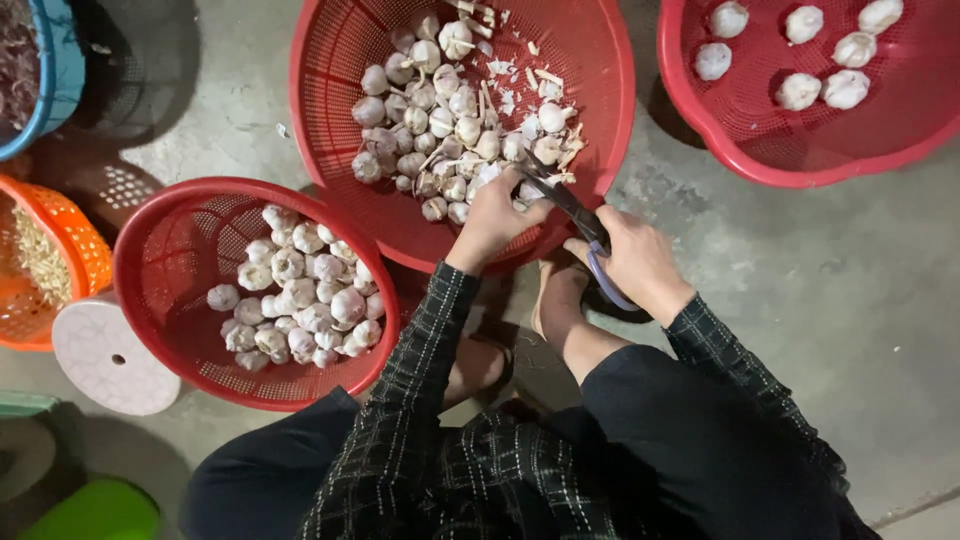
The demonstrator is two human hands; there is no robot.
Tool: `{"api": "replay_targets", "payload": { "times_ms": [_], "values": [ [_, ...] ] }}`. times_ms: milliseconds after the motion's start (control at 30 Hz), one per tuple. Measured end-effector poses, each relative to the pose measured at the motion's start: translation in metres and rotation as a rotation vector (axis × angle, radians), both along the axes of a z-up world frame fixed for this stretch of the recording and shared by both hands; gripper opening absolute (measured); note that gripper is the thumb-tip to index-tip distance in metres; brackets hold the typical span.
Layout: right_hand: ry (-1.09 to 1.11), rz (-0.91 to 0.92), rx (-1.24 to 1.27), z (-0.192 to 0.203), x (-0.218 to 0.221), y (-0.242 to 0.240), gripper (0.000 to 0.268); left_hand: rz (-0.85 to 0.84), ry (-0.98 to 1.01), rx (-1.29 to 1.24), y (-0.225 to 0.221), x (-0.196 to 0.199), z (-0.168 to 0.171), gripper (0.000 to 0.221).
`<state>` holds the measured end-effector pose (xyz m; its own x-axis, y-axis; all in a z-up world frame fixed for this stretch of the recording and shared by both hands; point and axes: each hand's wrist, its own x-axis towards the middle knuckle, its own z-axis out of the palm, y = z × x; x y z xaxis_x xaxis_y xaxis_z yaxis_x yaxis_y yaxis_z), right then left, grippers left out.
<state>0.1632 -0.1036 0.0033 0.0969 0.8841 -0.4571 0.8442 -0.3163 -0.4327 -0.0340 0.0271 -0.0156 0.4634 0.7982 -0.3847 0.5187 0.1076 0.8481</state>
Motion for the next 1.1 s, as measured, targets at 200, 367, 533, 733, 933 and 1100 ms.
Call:
{"api": "replay_targets", "payload": {
  "times_ms": [200,367,533,733,933,1100],
  "values": [
    [0.046,-0.044,-0.120,0.027,-0.014,0.002,0.030,0.004,-0.076,-0.075,-0.011,-0.025,-0.019,0.053],
    [0.336,-0.362,0.055,0.015,-0.029,0.005,0.035,0.337,-0.633,-0.538,-0.031,-0.021,0.003,0.042],
    [0.595,-0.466,0.083,0.005,-0.048,0.015,0.032,0.470,-0.881,-0.705,-0.054,-0.017,0.006,0.042],
    [0.803,-0.584,-0.012,-0.009,-0.063,0.024,0.028,0.488,-1.083,-0.765,-0.066,-0.043,0.003,0.037],
    [0.601,-0.521,0.214,-0.018,-0.048,0.034,0.028,0.463,-0.921,-0.399,-0.067,-0.116,0.061,0.032],
    [0.413,-0.379,0.381,-0.006,-0.024,0.011,0.025,0.382,-0.037,0.246,-0.044,-0.222,0.078,0.021]
  ]
}}
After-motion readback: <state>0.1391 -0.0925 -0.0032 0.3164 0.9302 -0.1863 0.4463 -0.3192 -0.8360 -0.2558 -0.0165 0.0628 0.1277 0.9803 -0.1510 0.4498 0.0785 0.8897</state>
